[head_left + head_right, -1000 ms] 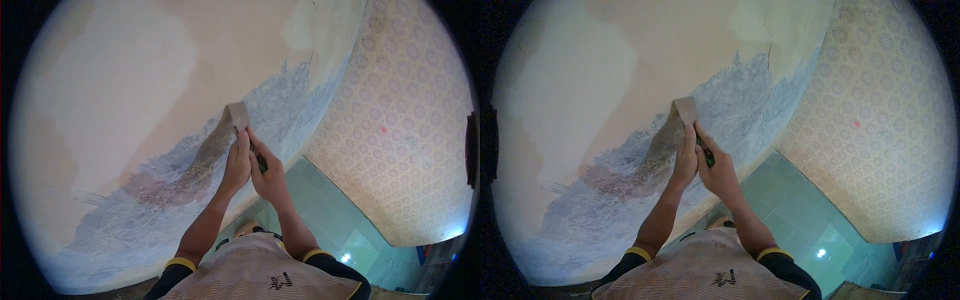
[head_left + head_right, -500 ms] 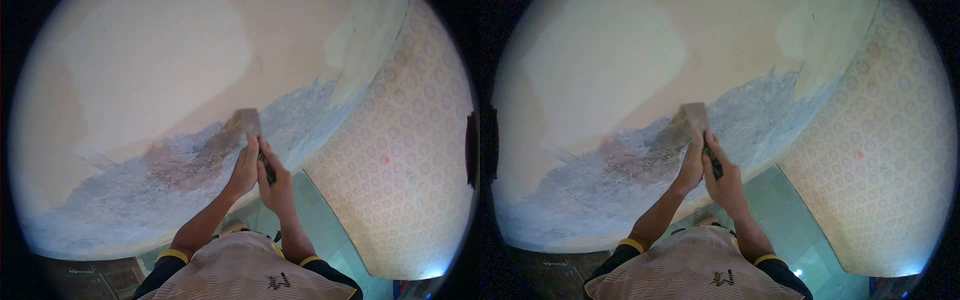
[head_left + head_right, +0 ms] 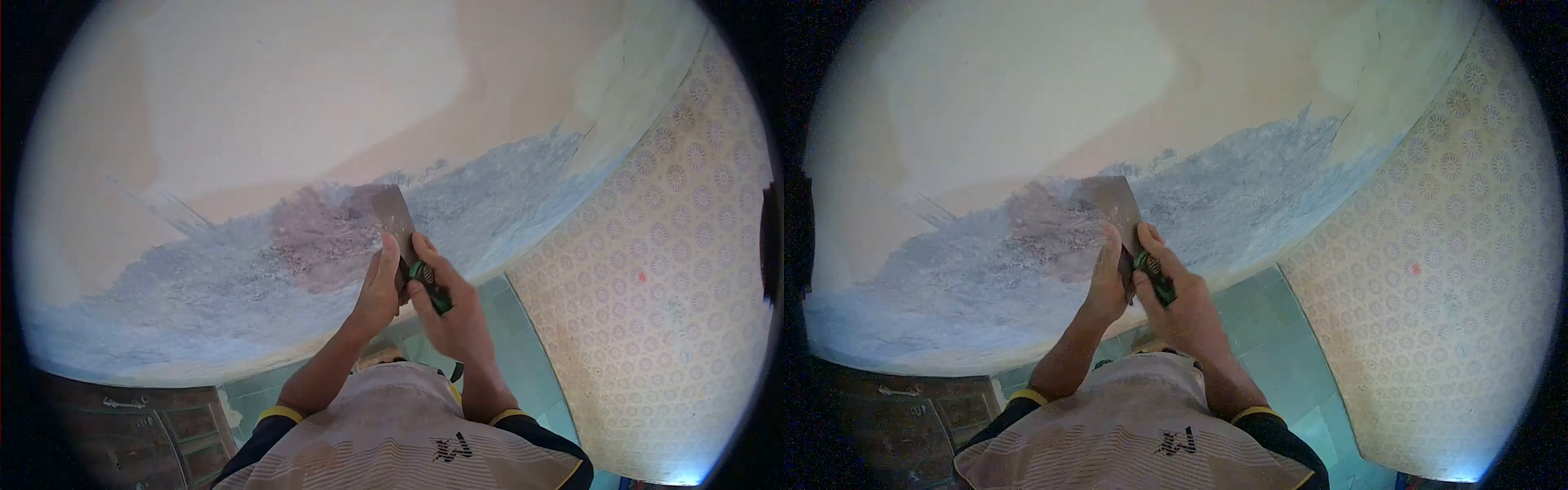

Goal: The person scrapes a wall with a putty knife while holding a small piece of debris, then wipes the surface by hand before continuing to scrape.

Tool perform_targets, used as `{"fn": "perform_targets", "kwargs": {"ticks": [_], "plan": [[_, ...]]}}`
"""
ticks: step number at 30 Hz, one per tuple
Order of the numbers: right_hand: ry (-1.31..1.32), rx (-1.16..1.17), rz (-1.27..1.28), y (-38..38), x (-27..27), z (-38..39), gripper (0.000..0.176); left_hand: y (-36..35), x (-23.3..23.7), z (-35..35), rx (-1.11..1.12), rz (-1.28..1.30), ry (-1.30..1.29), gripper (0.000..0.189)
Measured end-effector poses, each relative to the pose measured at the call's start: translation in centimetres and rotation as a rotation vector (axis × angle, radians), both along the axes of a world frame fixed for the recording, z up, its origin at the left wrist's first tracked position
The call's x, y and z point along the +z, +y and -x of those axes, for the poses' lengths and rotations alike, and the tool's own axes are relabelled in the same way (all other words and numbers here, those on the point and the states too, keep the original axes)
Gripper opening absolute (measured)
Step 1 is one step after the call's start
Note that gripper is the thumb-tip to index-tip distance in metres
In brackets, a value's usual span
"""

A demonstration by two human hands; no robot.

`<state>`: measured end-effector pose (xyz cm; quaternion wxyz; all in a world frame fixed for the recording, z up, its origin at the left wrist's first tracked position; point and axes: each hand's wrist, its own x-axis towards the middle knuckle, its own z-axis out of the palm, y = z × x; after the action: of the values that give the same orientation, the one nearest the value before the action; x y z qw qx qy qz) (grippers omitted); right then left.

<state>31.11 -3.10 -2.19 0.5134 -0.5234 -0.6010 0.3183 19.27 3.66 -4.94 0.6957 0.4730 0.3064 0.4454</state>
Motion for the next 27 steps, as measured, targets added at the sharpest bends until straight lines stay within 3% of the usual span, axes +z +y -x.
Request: {"fn": "perform_targets", "kwargs": {"ticks": [4,10,20,25,27], "plan": [[0.007,-0.051,-0.007,-1.1,1.4,-1.1,0.049,0.2,-0.3,-0.1,-0.047,-0.065,0.033,0.074],[0.070,-0.127,-0.134,-2.1,-1.2,0.1,0.048,-0.2,0.8,0.1,-0.014,-0.210,-0.047,0.078],[0.091,-0.119,-0.159,-1.1,-2.7,3.9,0.045,0.8,-0.6,3.5,0.047,-0.076,-0.016,0.079],[0.079,-0.157,-0.236,-0.8,-2.8,5.3,0.044,0.3,0.8,3.3,0.206,-0.053,-0.023,0.077],[0.081,-0.145,-0.238,-0.7,-3.2,5.4,0.046,0.8,0.6,4.9,0.095,-0.057,-0.025,0.074]]}}
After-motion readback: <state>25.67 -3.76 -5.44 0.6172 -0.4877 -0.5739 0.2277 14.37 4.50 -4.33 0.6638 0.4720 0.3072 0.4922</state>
